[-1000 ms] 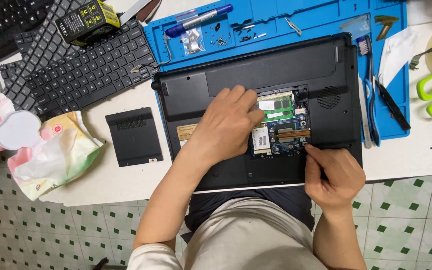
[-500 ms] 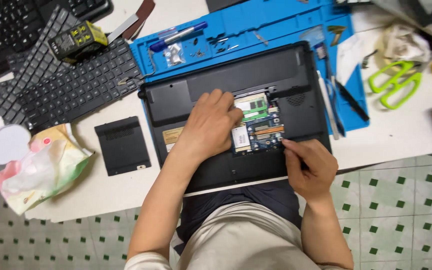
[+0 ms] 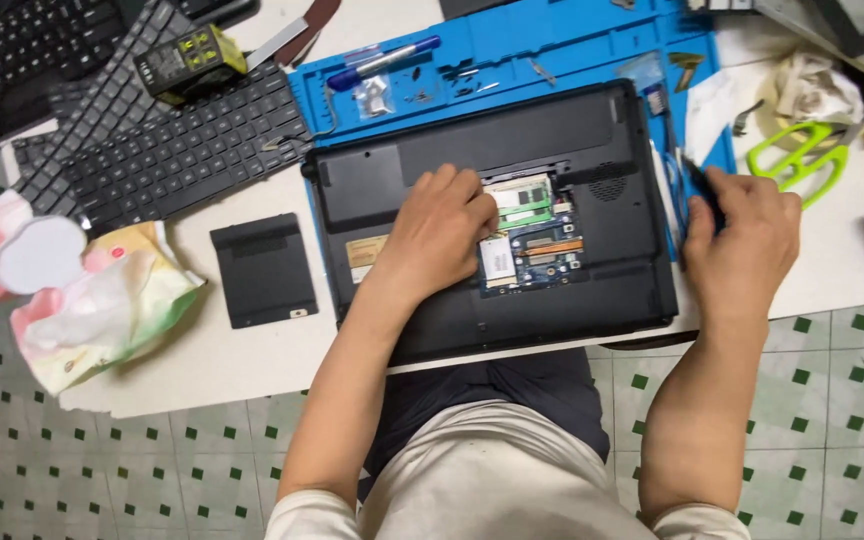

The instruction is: The person is disassembling a laptop by removing the back casing and manipulating internal components using a screwdriver.

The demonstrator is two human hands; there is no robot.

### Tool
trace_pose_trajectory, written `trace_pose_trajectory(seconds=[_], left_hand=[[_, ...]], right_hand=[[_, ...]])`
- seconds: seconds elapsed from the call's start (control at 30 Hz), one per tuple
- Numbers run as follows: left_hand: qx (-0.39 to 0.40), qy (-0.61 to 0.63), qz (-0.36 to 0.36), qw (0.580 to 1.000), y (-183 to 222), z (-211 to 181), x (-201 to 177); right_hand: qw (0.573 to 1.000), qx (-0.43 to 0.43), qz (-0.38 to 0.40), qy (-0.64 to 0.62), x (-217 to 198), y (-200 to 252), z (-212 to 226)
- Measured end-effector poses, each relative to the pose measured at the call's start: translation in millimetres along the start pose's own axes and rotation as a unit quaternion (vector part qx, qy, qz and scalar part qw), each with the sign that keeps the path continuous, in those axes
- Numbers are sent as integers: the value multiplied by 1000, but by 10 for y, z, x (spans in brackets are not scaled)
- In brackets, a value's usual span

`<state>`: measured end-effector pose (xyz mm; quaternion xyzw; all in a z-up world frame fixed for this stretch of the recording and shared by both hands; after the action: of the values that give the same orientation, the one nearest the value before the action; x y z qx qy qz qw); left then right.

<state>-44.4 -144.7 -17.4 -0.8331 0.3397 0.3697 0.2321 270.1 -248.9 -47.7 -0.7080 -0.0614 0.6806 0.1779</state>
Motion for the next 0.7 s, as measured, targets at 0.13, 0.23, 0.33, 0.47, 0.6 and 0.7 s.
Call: trace_pose_trajectory(seconds=[0.13, 0.23, 0.33, 0.47, 0.6, 0.7], left_hand=[[-4, -14, -2, 1000, 4, 12, 40], [-1, -25, 7, 1000, -10, 22, 38], [-2, -12, 8, 1000, -3, -2, -4], [1, 81, -15, 997, 81, -71, -205], [15, 115, -87, 989, 284, -148, -381], [34, 56, -115, 991, 372, -209, -359]], right_hand=[[999, 2, -38, 34, 183, 49, -66], [995, -2, -82, 54, 224, 47, -40], [992, 2, -113, 49, 245, 54, -29], [987, -7, -157, 28, 205, 33, 14], [984, -18, -179, -1, 173, 22, 35], [982, -21, -187, -3, 108, -5, 70]])
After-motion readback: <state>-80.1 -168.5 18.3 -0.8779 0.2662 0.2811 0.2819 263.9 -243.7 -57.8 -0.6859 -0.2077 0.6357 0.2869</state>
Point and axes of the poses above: each hand's wrist, its own y-axis away from the middle knuckle, its own x-axis out of the palm, z = x × y, the point moved 3 cm from there along -y, towards the middle knuckle, and after that the axes turned 14 degrees about y, right-handed, at the moved point
